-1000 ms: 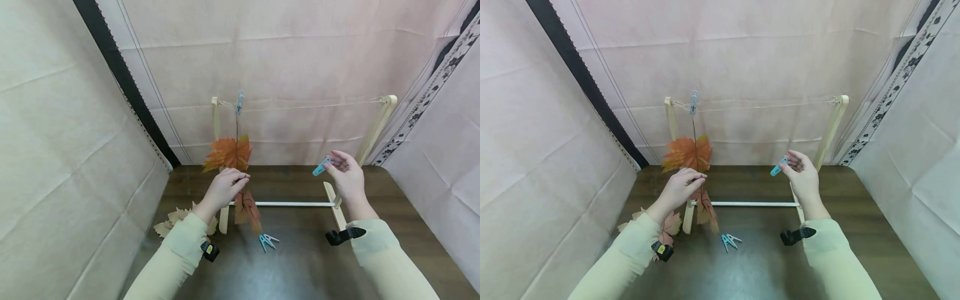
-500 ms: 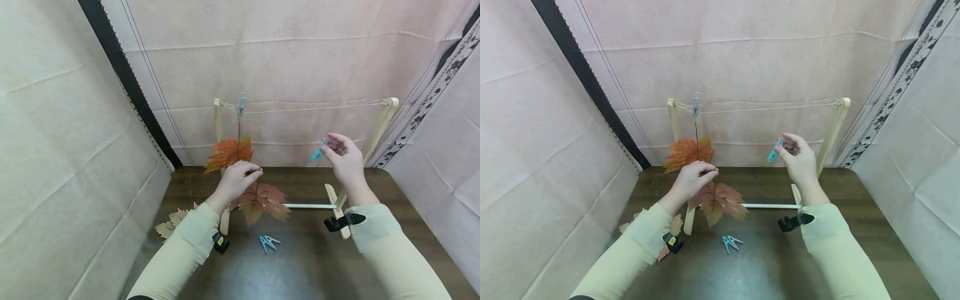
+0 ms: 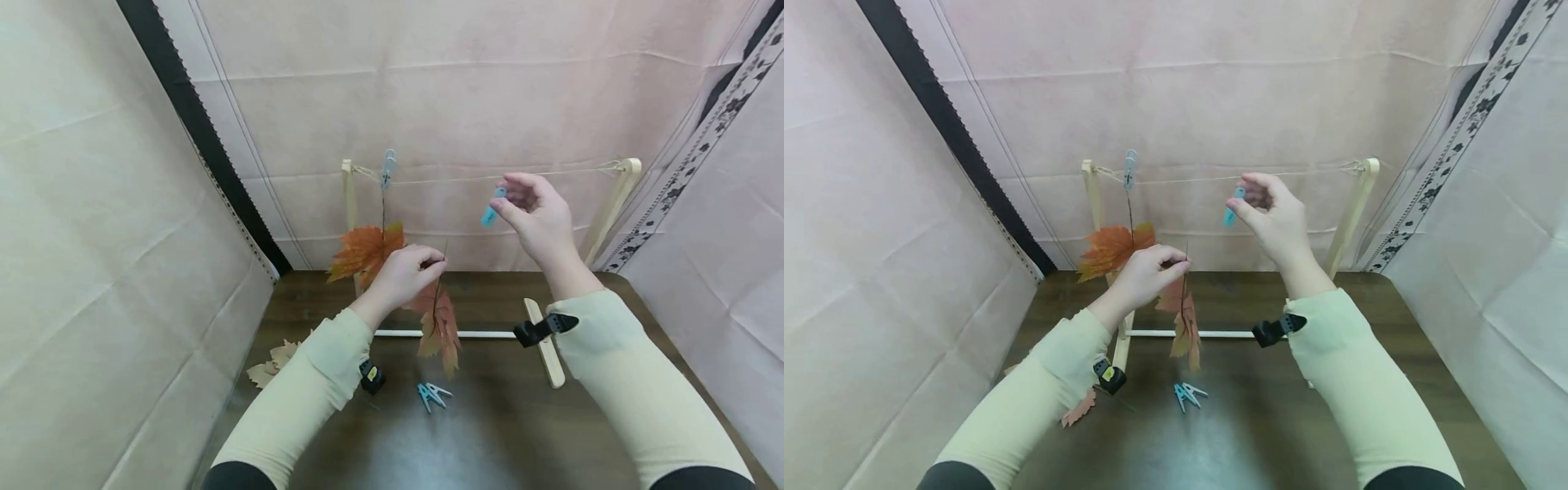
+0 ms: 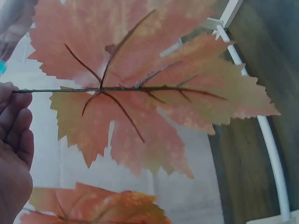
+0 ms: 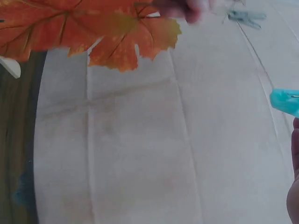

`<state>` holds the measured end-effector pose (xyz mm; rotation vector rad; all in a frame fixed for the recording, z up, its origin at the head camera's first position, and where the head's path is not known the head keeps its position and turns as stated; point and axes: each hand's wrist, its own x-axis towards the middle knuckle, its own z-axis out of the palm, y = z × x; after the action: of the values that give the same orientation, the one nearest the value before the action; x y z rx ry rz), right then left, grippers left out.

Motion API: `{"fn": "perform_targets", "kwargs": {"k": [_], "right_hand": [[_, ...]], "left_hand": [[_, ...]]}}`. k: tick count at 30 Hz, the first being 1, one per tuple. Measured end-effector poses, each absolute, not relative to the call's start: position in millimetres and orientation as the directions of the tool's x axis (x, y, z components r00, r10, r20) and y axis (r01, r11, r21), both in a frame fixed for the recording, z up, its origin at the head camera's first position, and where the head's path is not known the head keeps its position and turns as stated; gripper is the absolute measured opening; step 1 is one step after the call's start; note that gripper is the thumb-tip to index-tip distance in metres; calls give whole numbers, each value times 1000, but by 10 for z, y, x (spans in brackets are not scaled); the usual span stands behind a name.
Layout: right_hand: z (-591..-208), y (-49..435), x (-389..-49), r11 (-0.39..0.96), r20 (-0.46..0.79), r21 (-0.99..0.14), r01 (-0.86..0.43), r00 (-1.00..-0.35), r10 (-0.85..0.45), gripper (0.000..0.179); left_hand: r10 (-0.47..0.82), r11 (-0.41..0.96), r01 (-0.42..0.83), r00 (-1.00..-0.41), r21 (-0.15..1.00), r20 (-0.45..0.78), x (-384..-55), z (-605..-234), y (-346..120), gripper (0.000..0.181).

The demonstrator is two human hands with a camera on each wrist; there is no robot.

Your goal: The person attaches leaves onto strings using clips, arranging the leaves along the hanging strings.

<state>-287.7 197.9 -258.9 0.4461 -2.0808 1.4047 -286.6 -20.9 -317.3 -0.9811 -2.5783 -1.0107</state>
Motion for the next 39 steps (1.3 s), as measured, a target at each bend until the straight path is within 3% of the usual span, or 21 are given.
{"fn": "perform_targets", "kwargs": {"k": [5, 12, 19, 30, 39], "right_hand": [[-2312, 1753, -2836, 435, 642, -685, -584, -767, -18, 44], [-2046, 1574, -2728, 426, 586, -729, -536, -810, -16, 45], [-2057, 1598, -2956, 467, 548, -740, -484, -836, 2, 46], [-1800, 1409, -2980, 366, 443, -828, -426, -896, -39, 47], [-1794, 1425, -3154, 339, 412, -850, -403, -910, -47, 49]], "left_hand": [[550, 530, 645, -755, 550, 356, -2900, -3003, -109, 15], [570, 550, 588, -783, 593, 248, -2944, -2929, -65, 12], [507, 564, 543, -822, 622, 258, -3031, -2915, -78, 13], [239, 670, 466, -873, 578, 426, -3134, -2804, -7, 20], [161, 619, 465, -864, 633, 477, -3166, -2769, 23, 19]]}}
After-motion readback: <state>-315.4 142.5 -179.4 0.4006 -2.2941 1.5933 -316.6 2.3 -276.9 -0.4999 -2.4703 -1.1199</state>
